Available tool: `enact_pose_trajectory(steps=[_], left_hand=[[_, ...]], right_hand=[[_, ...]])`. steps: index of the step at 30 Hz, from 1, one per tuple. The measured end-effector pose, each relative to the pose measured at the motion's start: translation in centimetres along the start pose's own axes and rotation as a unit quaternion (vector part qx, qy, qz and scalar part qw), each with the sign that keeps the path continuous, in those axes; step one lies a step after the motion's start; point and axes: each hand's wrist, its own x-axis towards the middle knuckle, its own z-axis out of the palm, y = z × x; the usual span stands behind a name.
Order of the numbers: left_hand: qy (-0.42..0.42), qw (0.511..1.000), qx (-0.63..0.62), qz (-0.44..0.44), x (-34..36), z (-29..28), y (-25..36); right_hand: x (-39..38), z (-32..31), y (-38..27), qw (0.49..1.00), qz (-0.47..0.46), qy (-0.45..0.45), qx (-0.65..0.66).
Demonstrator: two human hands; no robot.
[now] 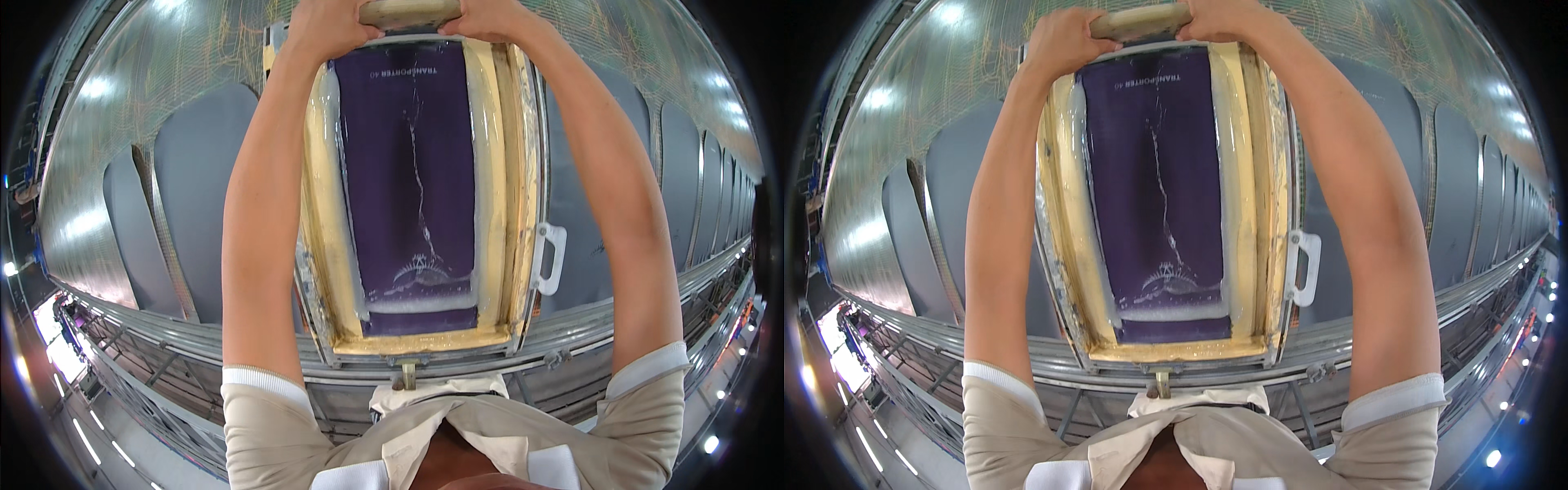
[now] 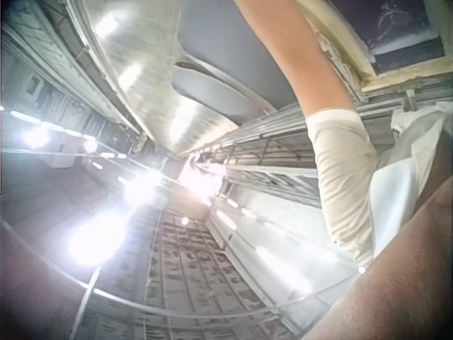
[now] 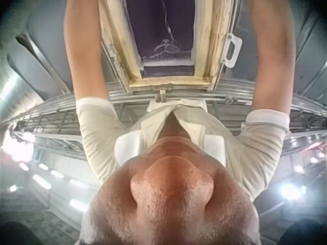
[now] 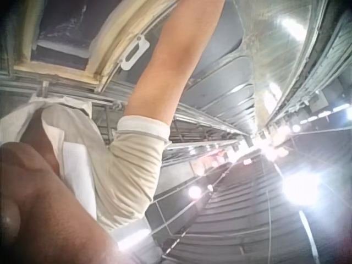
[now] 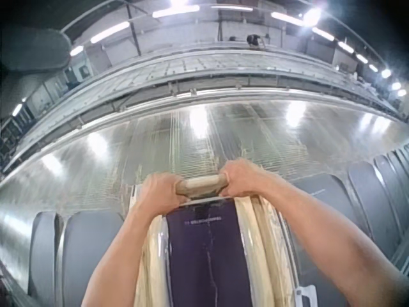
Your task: The person repeatedly uses a squeegee to pull purple ink across a screen-printing frame mounted on a conveyor, then lifts the frame to reveal the printed fabric and lowers it for the next pass. The task continues in a repetitive cycle throughout the clip.
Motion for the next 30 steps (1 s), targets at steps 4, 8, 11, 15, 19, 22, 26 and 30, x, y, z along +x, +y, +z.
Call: enact_pose_trajectory(steps=[4, 8, 11, 15, 19, 22, 26, 30], left_hand=[[0.027, 1.000, -0.001, 0.007, -4.6, -0.3, 2.4], [0.034, 0.999, -0.012, 0.031, -12.9, 0.9, 4.9], [0.016, 0.999, -0.041, 0.032, -21.3, 0.7, 8.8], [0.053, 0.994, -0.071, 0.069, -33.4, 3.5, 12.7], [0.066, 0.993, -0.072, 0.059, -41.5, 4.2, 16.0], [0.026, 0.997, -0.033, 0.059, -43.6, 4.0, 17.5], [0.135, 0.986, 0.053, 0.081, -44.4, 4.4, 16.5], [0.064, 0.992, -0.032, 0.100, -43.5, 3.3, 17.4]], right_hand=[[-4.2, 1.3, -1.7, 0.997, -0.055, 0.058, -0.013], [-12.7, 2.7, -7.0, 1.000, -0.006, 0.022, 0.017], [-20.4, 5.2, -10.5, 0.999, -0.012, 0.028, 0.038], [-31.7, 6.8, -17.4, 0.997, 0.030, -0.045, 0.052], [-39.2, 8.3, -20.8, 0.998, -0.022, -0.010, 0.064], [-40.8, 6.7, -20.8, 0.981, 0.047, -0.003, 0.187], [-36.3, 8.5, -11.4, 0.923, 0.159, 0.344, 0.060], [-36.6, 12.7, -6.0, 0.859, 0.345, 0.331, 0.182]])
